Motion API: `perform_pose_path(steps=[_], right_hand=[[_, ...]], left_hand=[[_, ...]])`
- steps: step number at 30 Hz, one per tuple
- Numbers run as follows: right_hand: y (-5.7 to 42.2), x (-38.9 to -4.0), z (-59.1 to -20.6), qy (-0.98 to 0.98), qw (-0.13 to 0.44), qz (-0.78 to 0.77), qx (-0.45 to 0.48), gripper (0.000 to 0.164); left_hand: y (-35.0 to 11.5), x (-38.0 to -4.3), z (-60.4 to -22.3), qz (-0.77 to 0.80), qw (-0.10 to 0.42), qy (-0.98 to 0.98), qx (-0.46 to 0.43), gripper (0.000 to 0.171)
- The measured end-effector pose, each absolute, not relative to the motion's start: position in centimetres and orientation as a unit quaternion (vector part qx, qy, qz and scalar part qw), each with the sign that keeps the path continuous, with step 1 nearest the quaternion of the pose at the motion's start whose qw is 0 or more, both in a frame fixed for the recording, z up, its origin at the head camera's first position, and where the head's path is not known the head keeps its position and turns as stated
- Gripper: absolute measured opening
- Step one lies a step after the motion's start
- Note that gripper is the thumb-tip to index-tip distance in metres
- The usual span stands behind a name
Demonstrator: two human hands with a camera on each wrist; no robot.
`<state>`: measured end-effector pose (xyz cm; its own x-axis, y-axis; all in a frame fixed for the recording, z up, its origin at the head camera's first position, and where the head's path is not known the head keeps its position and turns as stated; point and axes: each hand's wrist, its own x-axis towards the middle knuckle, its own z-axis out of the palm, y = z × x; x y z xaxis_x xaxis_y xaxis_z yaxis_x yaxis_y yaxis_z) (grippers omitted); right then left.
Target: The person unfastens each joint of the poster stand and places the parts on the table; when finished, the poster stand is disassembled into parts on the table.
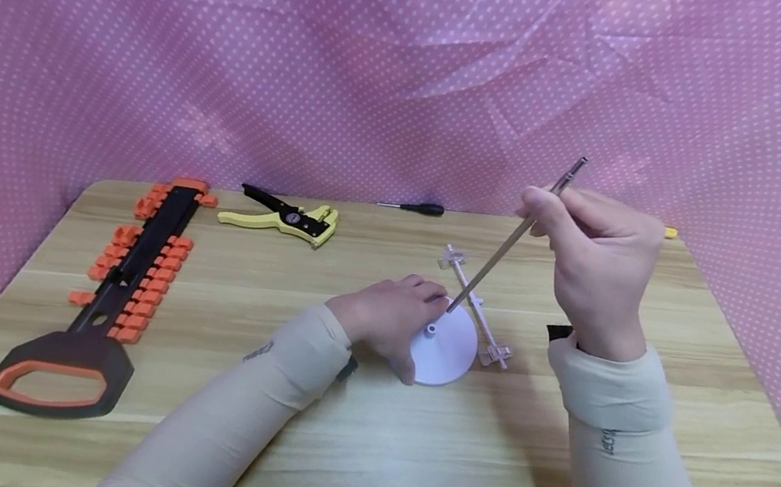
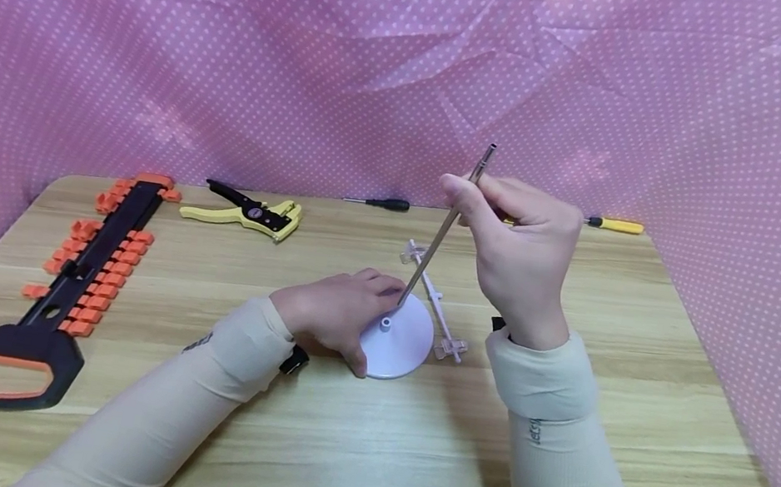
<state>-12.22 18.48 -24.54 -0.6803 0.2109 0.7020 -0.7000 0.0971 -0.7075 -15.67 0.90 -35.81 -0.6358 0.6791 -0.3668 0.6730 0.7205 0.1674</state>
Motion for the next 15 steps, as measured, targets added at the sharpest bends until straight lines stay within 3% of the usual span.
perform_pose_path(steps=[15], right_hand=[[17.96,-12.38,-24.82,-0.670,0.358,0.630,0.163,0.016]], left_hand=[[0.81,-15.69,-35.74,0.008,0.210,0.904,0.372,0.118]])
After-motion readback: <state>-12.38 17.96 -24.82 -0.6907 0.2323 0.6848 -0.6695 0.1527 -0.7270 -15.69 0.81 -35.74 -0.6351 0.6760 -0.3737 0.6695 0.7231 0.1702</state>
